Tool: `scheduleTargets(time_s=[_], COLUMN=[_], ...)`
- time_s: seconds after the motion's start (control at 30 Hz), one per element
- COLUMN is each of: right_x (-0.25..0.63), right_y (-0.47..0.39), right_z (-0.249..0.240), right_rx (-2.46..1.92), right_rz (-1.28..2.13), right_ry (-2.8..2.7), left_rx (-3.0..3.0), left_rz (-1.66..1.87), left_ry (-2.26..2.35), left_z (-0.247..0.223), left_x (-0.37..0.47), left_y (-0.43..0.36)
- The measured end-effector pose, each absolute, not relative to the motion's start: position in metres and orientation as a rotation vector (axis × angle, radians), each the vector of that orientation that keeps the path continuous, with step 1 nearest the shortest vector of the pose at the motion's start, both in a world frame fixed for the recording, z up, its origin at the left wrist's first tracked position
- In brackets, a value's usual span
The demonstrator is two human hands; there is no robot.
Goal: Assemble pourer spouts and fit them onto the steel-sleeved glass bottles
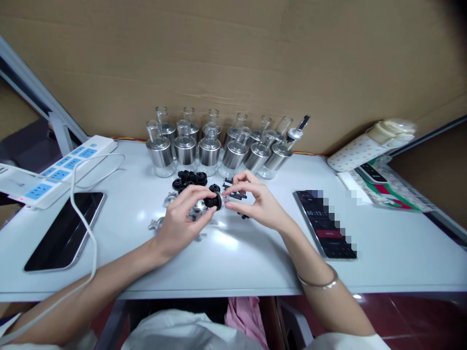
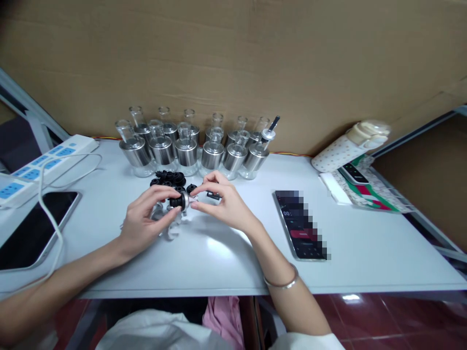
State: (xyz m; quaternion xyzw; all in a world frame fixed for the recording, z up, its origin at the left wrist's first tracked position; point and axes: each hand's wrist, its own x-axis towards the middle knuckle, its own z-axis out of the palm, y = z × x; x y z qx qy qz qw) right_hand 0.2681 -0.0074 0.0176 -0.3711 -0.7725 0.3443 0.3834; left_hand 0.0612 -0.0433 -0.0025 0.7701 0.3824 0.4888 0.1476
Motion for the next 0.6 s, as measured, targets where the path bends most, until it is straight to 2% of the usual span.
scheduleTargets(time_s=[0.1, 0.37, 0.6], right_x=[0.261, 0.253, 0.252], right_y=[-0.013, -0.019, -0.019], right_z=[0.015, 0.010, 0.012], right_rx=[-0.913, -0.976, -0.991], right_rz=[0.783, 0.956, 1.065], right_ry=[-2.035, -1.869, -1.781], left_rx=[2.263, 2.128, 1.889], left_rz=[1.395, 1.463, 1.433], left_ry=[1.113, 0.893, 0.953], left_z=[-0.003, -0.010, -0.011], left_x=[0.062, 0.061, 0.061], left_y=[-0.044, -0.042, -0.037])
